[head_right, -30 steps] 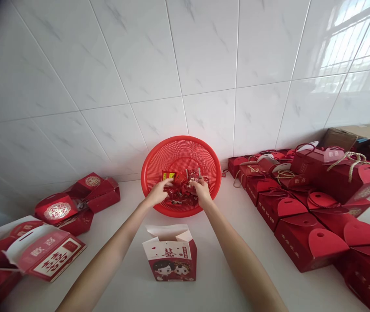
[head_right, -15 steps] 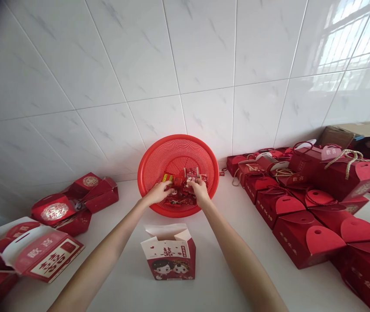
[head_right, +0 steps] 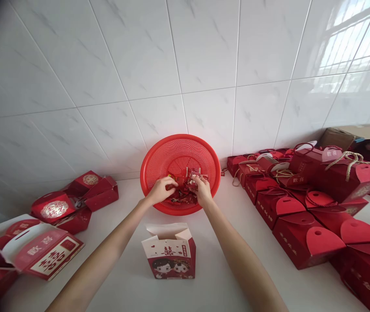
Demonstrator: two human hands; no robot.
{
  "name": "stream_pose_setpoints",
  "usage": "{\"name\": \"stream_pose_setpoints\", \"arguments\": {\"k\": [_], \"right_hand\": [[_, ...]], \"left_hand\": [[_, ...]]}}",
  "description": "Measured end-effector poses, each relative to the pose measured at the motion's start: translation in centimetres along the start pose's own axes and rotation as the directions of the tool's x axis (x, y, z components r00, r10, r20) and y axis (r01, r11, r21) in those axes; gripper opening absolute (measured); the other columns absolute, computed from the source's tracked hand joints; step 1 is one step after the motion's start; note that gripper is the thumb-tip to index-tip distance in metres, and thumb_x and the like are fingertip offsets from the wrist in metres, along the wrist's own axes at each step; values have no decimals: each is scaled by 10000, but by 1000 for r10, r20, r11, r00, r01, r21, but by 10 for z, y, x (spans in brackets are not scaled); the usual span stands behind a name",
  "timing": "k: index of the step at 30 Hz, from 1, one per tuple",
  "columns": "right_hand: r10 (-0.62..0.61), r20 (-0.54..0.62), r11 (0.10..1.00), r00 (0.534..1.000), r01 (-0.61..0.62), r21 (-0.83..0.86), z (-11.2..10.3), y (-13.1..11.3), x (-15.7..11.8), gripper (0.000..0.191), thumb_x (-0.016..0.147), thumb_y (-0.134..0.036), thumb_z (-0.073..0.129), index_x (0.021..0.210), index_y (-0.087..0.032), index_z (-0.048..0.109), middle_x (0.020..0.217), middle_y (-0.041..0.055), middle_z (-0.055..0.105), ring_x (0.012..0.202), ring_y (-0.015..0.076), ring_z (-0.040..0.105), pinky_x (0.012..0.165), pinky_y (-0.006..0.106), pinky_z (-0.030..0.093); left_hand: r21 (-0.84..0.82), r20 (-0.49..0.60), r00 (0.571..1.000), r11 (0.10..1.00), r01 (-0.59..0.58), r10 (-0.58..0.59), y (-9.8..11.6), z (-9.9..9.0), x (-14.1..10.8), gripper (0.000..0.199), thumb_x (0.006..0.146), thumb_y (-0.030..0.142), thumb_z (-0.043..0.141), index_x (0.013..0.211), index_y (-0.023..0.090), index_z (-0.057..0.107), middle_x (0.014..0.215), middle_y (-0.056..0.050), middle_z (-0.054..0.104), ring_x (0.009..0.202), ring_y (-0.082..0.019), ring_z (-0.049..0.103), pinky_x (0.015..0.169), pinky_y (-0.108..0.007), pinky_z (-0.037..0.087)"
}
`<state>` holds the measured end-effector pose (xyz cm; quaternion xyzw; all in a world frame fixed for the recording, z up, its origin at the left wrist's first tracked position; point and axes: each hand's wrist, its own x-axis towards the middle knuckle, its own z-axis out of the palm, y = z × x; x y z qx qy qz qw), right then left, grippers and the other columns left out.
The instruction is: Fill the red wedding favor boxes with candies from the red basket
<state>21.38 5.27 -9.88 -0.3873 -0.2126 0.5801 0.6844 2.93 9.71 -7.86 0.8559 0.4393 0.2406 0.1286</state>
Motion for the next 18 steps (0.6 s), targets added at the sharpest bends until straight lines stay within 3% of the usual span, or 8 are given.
{"name": "stream_pose_setpoints", "arguments": {"k": [3, 5, 10, 18], "right_hand": [[-3, 6, 1000, 1000, 3, 10, 0, 0, 1, 264, 625, -291, 835, 697, -214, 594, 628, -12, 654, 597, 155, 642, 568, 274, 537], [-8, 15, 1000, 1000, 8, 17, 0, -2, 1, 261, 623, -297, 833, 686, -214, 593, 629, -5, 656, 611, 162, 644, 569, 275, 535], [-27, 37, 999, 999, 25, 38, 2, -7, 0, 275, 608, -293, 828, 625, -219, 564, 623, 2, 654, 649, 169, 650, 596, 273, 551], [-36, 66, 999, 997, 34, 37, 1, -9, 2, 264, 605, -305, 821, 659, -223, 576, 660, 11, 682, 693, 189, 666, 595, 278, 551]], "left_hand": [[-79, 189, 976, 992, -98, 111, 5, 7, 0, 279, 792, 189, 672, 1046, 216, 784, 1022, -60, 781, 877, -213, 718, 852, -312, 549], [-64, 212, 972, 994, -94, 106, 8, 14, 1, 322, 791, 211, 690, 1102, 222, 774, 1080, -70, 783, 925, -234, 725, 866, -318, 541], [-102, 79, 997, 995, -1, 9, 13, 28, 10, 164, 857, 230, 634, 899, 238, 792, 935, -48, 798, 913, -251, 730, 827, -309, 522], [-254, -115, 987, 964, 78, -110, 7, 28, 9, 263, 941, 315, 510, 830, 174, 702, 822, -49, 754, 791, -215, 698, 733, -297, 529]]}}
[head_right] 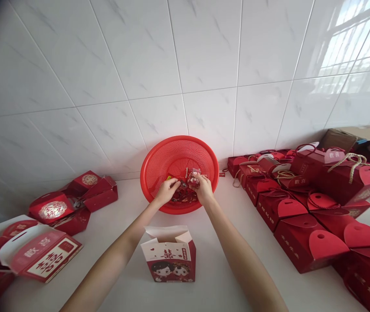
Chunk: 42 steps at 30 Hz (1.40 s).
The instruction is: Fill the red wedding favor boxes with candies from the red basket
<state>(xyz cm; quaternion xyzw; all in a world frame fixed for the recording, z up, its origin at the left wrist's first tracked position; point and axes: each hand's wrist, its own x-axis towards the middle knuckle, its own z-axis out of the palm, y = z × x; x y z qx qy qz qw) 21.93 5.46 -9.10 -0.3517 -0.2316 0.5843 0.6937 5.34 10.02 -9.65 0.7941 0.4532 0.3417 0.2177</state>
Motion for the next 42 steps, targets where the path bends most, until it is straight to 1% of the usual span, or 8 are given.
{"name": "stream_pose_setpoints", "arguments": {"k": [6, 12, 17, 20, 26, 33, 37, 42], "right_hand": [[17, 36, 1000, 999, -17, -2, 3, -4, -3, 189, 626, -271, 797, 664, -205, 625, 661, 8, 682, 706, 174, 666, 617, 264, 554], [38, 77, 999, 996, -36, -29, 6, -11, -8, 128, 676, -265, 766, 710, -195, 665, 686, 27, 710, 687, 171, 656, 628, 271, 553], [54, 104, 997, 993, -49, -54, 7, -22, -15, 168, 664, -292, 789, 721, -203, 658, 687, 22, 706, 657, 169, 645, 605, 264, 539], [40, 107, 998, 993, -34, -57, 8, -32, -19, 197, 661, -295, 802, 707, -199, 636, 688, 16, 697, 664, 161, 643, 624, 260, 540], [6, 112, 998, 994, 1, -65, 8, -50, -31, 170, 687, -290, 771, 709, -188, 638, 670, 18, 681, 626, 146, 614, 603, 257, 518], [18, 122, 998, 992, -10, -67, 7, -53, -48, 194, 648, -283, 806, 687, -182, 645, 686, 11, 674, 680, 142, 619, 597, 238, 514], [-16, 124, 997, 992, 26, -79, 4, -56, -49, 237, 612, -302, 841, 684, -182, 651, 677, 17, 673, 653, 143, 613, 583, 243, 519], [-39, 103, 995, 994, 48, -82, 5, -57, -40, 304, 564, -345, 878, 668, -177, 647, 660, 37, 689, 612, 146, 608, 567, 257, 524]], "left_hand": [[-95, -83, 995, 994, 49, -57, -1, -5, -7, 291, 935, 385, 510, 831, 175, 683, 709, -41, 723, 704, -216, 703, 682, -303, 551], [-55, -242, 967, 996, 73, -84, 0, -19, -10, 243, 891, 268, 570, 1093, 205, 689, 929, -49, 772, 879, -214, 724, 863, -334, 560], [-13, 73, 996, 998, -57, 58, 2, -28, -20, 189, 825, 225, 619, 971, 198, 737, 958, -51, 783, 914, -219, 728, 893, -332, 561], [9, 289, 956, 998, -65, 60, 7, -33, -26, 258, 799, 270, 674, 1033, 202, 758, 1005, -63, 790, 951, -243, 732, 876, -329, 563], [35, 451, 892, 999, -23, 5, 21, -35, -29, 411, 812, 386, 692, 1181, 208, 729, 1053, -66, 781, 971, -243, 729, 850, -293, 544], [155, 504, 863, 980, -127, 32, 31, -23, -22, 196, 861, 373, 616, 865, 247, 768, 769, -12, 737, 718, -212, 667, 622, -270, 420], [244, 437, 898, 955, -167, 45, 32, -20, -21, 347, 936, 310, 473, 657, 215, 657, 707, -30, 685, 681, -205, 613, 617, -288, 351], [223, 304, 952, 970, -97, 25, 25, -21, -18, 352, 955, 330, 427, 674, 215, 606, 679, -40, 647, 674, -221, 596, 622, -299, 340]]}}
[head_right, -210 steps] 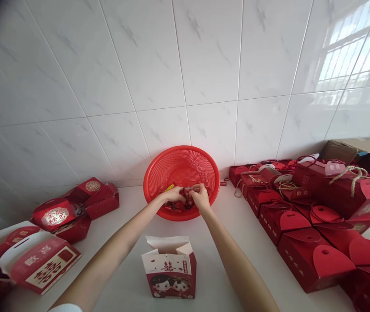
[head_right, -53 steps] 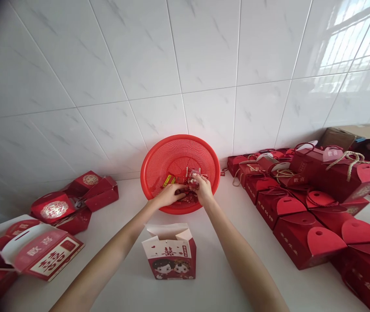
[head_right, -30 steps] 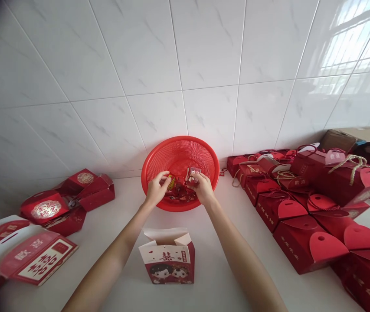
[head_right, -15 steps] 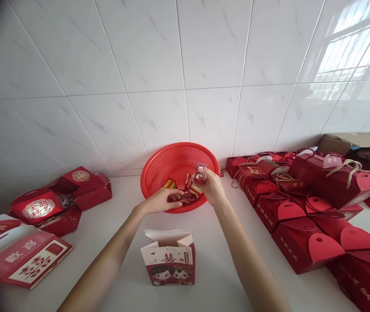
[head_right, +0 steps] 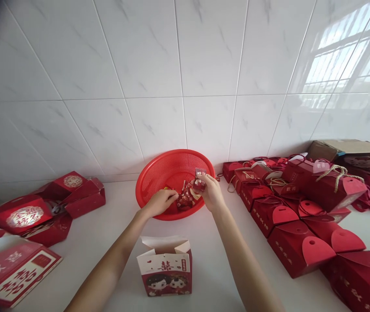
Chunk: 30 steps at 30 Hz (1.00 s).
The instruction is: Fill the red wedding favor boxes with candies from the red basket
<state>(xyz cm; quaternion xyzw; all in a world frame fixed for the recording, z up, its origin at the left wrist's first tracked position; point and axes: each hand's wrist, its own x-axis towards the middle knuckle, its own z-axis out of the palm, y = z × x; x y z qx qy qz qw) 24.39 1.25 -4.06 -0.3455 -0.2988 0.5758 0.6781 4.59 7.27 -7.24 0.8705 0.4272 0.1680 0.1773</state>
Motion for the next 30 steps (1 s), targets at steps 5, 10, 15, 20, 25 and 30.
{"name": "stream_pose_setpoints", "arguments": {"k": [5, 10, 15, 20, 25, 30], "right_hand": [[-3, -41, 1000, 999, 4, 26, 5, 2, 12, 312, 558, -345, 885, 615, -192, 619, 648, 25, 688, 601, 142, 604, 551, 253, 512], [23, -93, 997, 995, -15, 80, 7, 13, 20, 265, 576, -315, 871, 651, -197, 646, 660, 21, 693, 638, 144, 625, 569, 245, 518], [75, -82, 995, 994, -69, 72, 10, 37, 26, 277, 578, -297, 891, 678, -201, 652, 683, -5, 697, 640, 132, 641, 621, 253, 542], [143, -18, 989, 990, -142, 51, 15, 53, 26, 311, 564, -344, 913, 729, -206, 689, 740, 10, 736, 690, 163, 687, 632, 258, 542], [160, -3, 986, 987, -160, 41, 20, 52, 20, 342, 529, -341, 936, 708, -196, 684, 738, 20, 741, 684, 166, 688, 656, 269, 544], [160, -88, 986, 983, -155, 54, 16, 51, 19, 343, 545, -351, 917, 695, -207, 643, 698, 0, 715, 667, 173, 681, 600, 266, 517]], "left_hand": [[-154, -322, 945, 988, 5, -55, -7, -2, 4, 343, 961, 374, 409, 719, 215, 593, 690, -38, 657, 662, -209, 594, 631, -296, 372], [-261, -493, 862, 965, -17, -119, -14, -6, 4, 351, 935, 430, 421, 720, 216, 598, 635, -21, 624, 613, -199, 572, 623, -289, 401], [-304, -516, 847, 952, -45, -125, -14, -7, 3, 368, 922, 464, 453, 702, 208, 599, 618, -13, 606, 609, -186, 552, 606, -278, 393], [-328, -458, 888, 938, -117, -50, -7, -4, 3, 363, 918, 462, 475, 680, 205, 568, 608, 12, 562, 592, -160, 505, 602, -266, 377], [-339, -376, 926, 934, -110, -28, -6, 1, 2, 380, 929, 462, 455, 660, 203, 526, 577, 27, 490, 562, -147, 442, 576, -270, 347], [-388, -316, 949, 913, -127, -2, -3, 2, 2, 380, 928, 479, 472, 688, 197, 559, 639, 7, 558, 636, -167, 507, 627, -281, 384]]}}
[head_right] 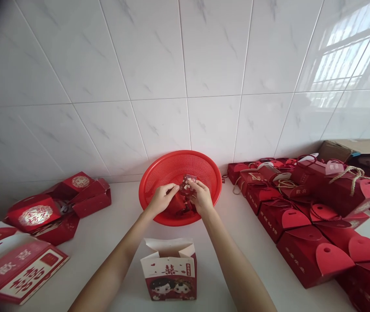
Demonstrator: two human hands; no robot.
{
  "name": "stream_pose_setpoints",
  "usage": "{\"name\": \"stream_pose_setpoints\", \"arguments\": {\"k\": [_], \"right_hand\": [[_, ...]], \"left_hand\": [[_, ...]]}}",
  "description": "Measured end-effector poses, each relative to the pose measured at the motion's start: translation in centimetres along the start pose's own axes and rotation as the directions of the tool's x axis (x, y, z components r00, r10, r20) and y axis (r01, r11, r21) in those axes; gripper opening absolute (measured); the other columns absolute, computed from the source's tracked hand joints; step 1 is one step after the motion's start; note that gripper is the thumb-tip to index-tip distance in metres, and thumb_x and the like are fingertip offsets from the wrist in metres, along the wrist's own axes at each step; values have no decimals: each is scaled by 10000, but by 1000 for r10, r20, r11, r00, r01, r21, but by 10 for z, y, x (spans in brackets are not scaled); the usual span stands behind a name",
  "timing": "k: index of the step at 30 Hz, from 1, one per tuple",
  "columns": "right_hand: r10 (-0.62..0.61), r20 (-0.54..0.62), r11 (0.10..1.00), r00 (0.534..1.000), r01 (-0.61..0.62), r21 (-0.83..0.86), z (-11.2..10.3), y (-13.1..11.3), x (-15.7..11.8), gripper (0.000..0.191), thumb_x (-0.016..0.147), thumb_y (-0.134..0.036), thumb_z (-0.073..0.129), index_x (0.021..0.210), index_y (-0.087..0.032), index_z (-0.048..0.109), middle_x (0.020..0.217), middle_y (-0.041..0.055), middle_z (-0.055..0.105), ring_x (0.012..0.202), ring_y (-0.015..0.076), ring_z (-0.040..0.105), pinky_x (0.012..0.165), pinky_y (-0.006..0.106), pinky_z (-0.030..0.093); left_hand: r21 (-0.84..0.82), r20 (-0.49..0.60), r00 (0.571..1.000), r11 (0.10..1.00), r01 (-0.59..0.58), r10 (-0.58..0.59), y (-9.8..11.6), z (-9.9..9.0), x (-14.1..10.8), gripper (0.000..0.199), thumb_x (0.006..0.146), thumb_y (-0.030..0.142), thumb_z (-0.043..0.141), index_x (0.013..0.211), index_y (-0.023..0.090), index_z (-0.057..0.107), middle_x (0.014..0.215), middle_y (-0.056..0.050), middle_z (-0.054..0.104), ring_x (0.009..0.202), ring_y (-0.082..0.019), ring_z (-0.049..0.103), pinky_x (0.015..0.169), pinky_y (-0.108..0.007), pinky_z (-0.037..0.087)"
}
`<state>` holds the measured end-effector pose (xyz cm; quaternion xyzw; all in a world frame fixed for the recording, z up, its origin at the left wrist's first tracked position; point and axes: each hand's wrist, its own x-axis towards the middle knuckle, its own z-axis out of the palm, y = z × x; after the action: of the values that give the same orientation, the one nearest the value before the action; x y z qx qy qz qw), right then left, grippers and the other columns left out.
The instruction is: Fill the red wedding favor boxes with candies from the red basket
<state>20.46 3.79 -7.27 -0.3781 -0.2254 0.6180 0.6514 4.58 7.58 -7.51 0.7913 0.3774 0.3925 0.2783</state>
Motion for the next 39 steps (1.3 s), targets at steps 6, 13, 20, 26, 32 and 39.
{"name": "stream_pose_setpoints", "arguments": {"k": [6, 13, 20, 26, 32, 39], "right_hand": [[6, -85, 999, 996, -3, 36, -6, 4, 6, 259, 640, -355, 833, 774, -223, 655, 689, -16, 695, 618, 174, 656, 572, 287, 514], [34, -91, 998, 995, -30, 47, -6, 12, 10, 110, 713, -245, 757, 801, -211, 700, 644, -11, 678, 580, 153, 624, 583, 277, 542], [94, -10, 996, 995, -94, 2, -6, 22, 10, 140, 704, -219, 766, 821, -216, 691, 693, -3, 715, 581, 160, 634, 541, 277, 549], [188, 104, 982, 977, -186, -28, -3, 18, 2, 152, 755, -235, 736, 903, -201, 725, 773, 40, 752, 682, 192, 705, 621, 297, 569], [269, 242, 963, 932, -268, -34, -2, 15, -4, 234, 746, -237, 766, 972, -205, 715, 828, 25, 757, 736, 204, 702, 755, 420, 598], [30, 354, 999, 935, -37, 14, 3, 10, -2, 281, 635, -362, 881, 787, -173, 738, 727, 18, 717, 663, 162, 621, 651, 297, 557]], "left_hand": [[-48, -11, 998, 997, 56, -56, 2, 2, -1, 436, 899, 530, 505, 612, 211, 431, 573, 38, 431, 573, -138, 413, 583, -278, 325], [-596, 37, 956, 762, 254, -290, -4, -5, 5, 437, 750, 510, 683, 560, 218, 419, 495, 57, 381, 481, -98, 325, 510, -261, 287], [-727, 10, 961, 658, 196, -276, -7, -12, 6, 310, 633, 339, 682, 580, 222, 399, 485, 84, 289, 481, -88, 319, 533, -255, 334], [-888, 12, 941, 429, 166, -338, -12, -12, 10, 239, 495, 158, 545, 726, 189, 598, 448, 78, 332, 485, -106, 366, 548, -248, 362], [-920, -12, 928, 367, 135, -372, -7, -8, 5, 305, 517, 164, 531, 804, 176, 630, 589, 13, 561, 578, -140, 533, 591, -270, 440], [-819, -16, 917, 531, 217, -399, -3, -3, 7, 350, 558, 195, 592, 906, 189, 634, 810, -15, 729, 736, -186, 667, 697, -298, 519]]}}
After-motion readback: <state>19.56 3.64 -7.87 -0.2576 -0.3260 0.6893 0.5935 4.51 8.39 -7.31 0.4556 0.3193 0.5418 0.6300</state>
